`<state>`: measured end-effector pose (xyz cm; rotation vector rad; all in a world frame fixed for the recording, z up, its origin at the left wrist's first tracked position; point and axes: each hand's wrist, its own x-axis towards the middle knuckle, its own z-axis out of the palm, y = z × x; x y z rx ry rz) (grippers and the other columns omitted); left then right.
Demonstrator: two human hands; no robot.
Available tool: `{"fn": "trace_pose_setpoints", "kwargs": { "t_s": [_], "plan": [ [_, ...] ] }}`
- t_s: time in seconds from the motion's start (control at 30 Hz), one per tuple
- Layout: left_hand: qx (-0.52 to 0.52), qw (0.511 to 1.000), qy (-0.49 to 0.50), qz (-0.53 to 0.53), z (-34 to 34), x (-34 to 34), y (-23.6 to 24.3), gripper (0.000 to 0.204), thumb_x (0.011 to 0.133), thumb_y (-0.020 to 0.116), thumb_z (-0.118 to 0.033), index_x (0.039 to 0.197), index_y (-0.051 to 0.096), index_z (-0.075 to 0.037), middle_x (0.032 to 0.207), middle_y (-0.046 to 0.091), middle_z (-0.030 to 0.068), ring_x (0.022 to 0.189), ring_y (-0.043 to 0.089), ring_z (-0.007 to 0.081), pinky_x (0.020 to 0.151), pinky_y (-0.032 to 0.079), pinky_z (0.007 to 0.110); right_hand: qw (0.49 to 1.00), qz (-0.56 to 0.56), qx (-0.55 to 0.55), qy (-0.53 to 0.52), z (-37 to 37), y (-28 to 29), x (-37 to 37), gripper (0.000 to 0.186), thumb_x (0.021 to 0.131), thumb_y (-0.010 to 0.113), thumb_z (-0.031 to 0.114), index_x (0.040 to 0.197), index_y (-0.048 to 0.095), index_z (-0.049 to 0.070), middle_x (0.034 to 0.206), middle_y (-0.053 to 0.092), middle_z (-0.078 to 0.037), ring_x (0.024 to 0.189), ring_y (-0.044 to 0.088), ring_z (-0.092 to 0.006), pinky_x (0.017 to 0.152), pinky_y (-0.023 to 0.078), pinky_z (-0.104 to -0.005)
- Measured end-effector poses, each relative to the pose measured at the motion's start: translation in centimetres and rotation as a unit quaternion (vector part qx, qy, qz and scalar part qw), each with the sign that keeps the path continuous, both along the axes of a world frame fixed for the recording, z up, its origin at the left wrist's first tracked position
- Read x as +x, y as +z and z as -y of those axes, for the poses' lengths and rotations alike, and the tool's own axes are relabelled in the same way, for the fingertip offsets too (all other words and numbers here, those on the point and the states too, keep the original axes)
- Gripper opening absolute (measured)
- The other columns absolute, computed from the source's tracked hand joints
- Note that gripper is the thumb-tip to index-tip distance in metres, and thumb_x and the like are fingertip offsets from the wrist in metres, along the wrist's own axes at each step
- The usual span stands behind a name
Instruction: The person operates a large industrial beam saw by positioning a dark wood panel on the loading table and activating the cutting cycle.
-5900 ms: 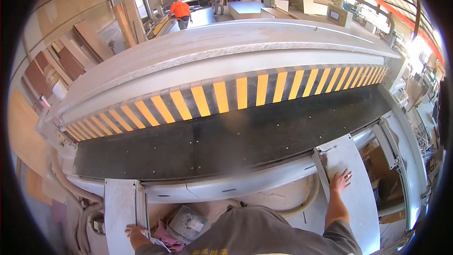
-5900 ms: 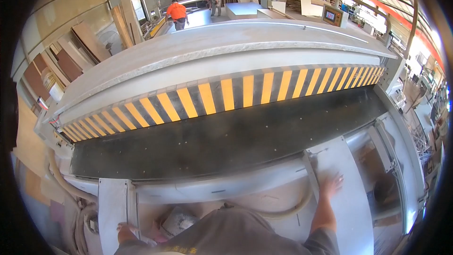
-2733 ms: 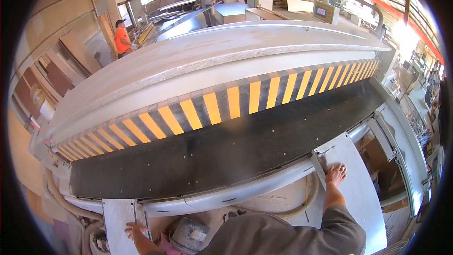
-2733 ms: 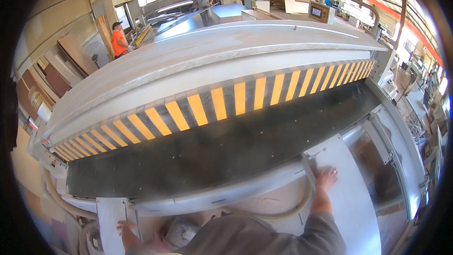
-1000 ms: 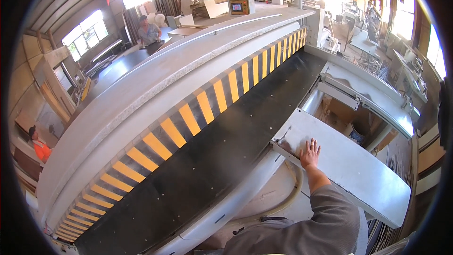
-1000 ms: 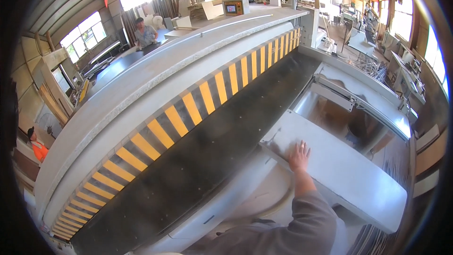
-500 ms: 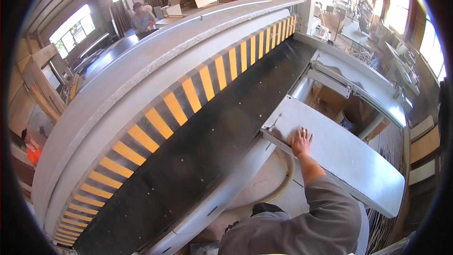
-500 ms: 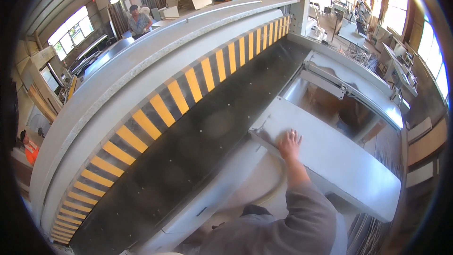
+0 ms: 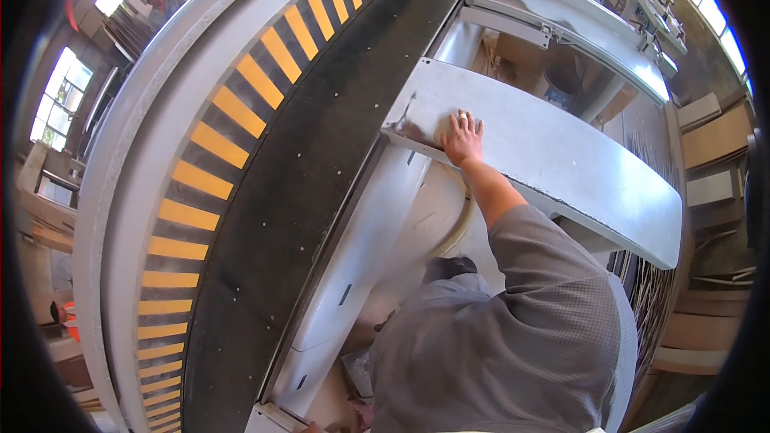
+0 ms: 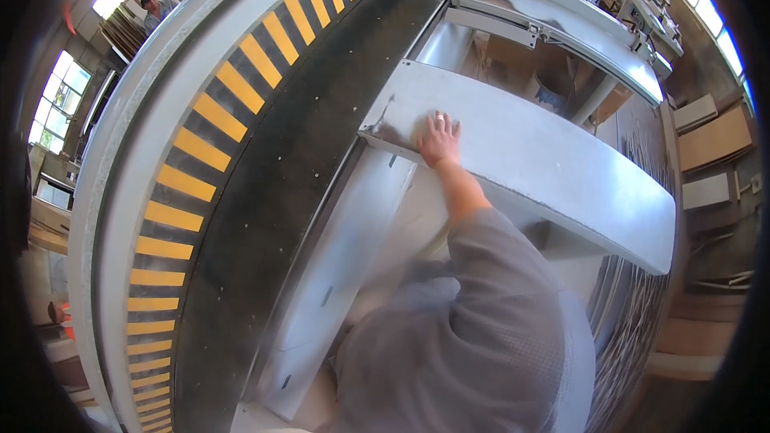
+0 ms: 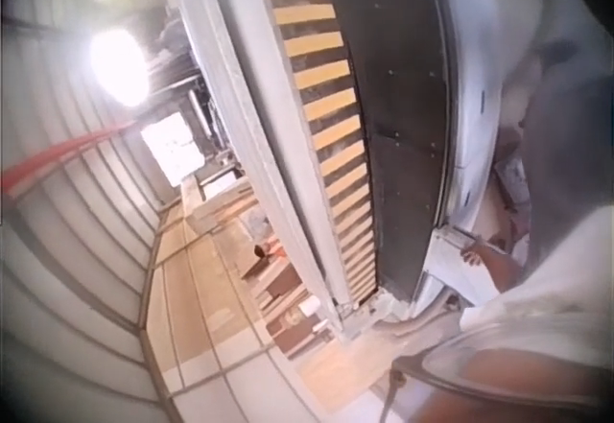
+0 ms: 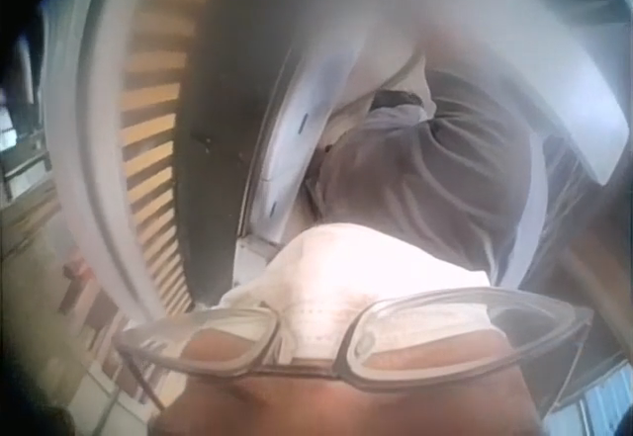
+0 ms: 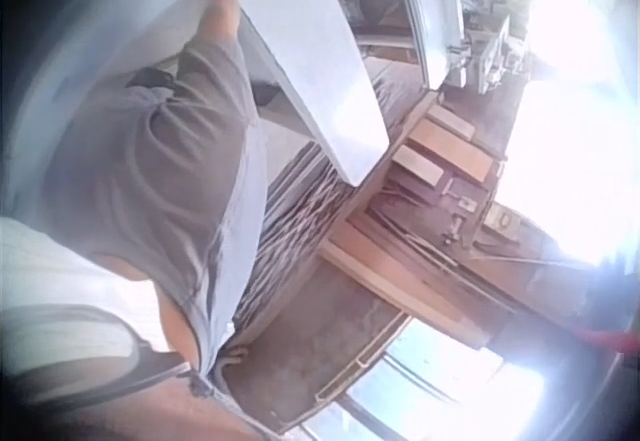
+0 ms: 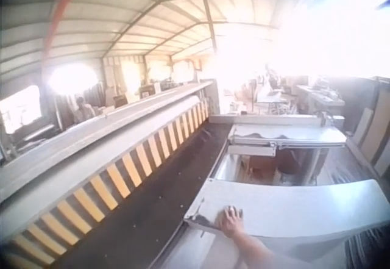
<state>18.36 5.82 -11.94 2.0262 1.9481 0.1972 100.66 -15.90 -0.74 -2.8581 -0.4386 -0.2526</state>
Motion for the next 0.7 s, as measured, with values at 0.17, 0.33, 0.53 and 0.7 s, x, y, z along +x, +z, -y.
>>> {"fn": "trace_pose_setpoints", "kwargs": {
  "t_s": [0.17, 0.33, 0.53, 0.7],
  "plan": [
    [-0.104, 0.993, -0.014, -0.045, 8.2, -2.9, -4.2, 0.086, 0.084, 0.079, -0.05, 0.151, 0.041, -0.012, 0.152, 0.043, 0.0259, 0.132, 0.053, 0.0458, 0.104, 0.05, 0.054, 1.0, -0.014, -0.001, 0.002, 0.5, -0.1, -0.1, 0.062, 0.102, 0.048, 0.045, 0.154, 0.043, 0.011, 0.165, 0.033, -0.014, 0.155, 0.024, -0.0331, 0.125, 0.015, -0.059],
    [-0.176, 0.982, -0.01, -0.071, 14.6, -3.0, -5.5, 0.084, 0.085, 0.078, -0.051, 0.15, 0.043, -0.011, 0.151, 0.046, 0.026, 0.131, 0.054, 0.0454, 0.103, 0.051, 0.053, 0.998, -0.056, 0.015, 0.039, 1.0, -0.4, 0.7, 0.063, 0.101, 0.051, 0.043, 0.154, 0.04, 0.01, 0.165, 0.031, -0.014, 0.156, 0.021, -0.0345, 0.126, 0.013, -0.0596],
    [-0.235, 0.969, -0.013, -0.08, 19.7, 1.8, -5.7, 0.081, 0.085, 0.077, -0.051, 0.149, 0.046, -0.011, 0.149, 0.048, 0.0261, 0.13, 0.056, 0.0449, 0.102, 0.051, 0.052, 0.999, -0.015, 0.023, 0.017, 9.6, 0.5, 7.8, 0.064, 0.1, 0.055, 0.039, 0.156, 0.039, 0.013, 0.168, 0.026, -0.014, 0.158, 0.016, -0.0336, 0.126, 0.01, -0.0596],
    [-0.281, 0.957, -0.035, -0.067, 23.7, 6.7, -7.1, 0.079, 0.086, 0.076, -0.051, 0.148, 0.048, -0.011, 0.148, 0.05, 0.0262, 0.129, 0.057, 0.0445, 0.102, 0.052, 0.052, 0.997, -0.011, 0.041, -0.07, 14.0, -0.4, 10.8, 0.061, 0.101, 0.053, 0.039, 0.156, 0.04, 0.015, 0.168, 0.026, -0.015, 0.158, 0.015, -0.0344, 0.124, 0.008, -0.0643]
  ]
}}
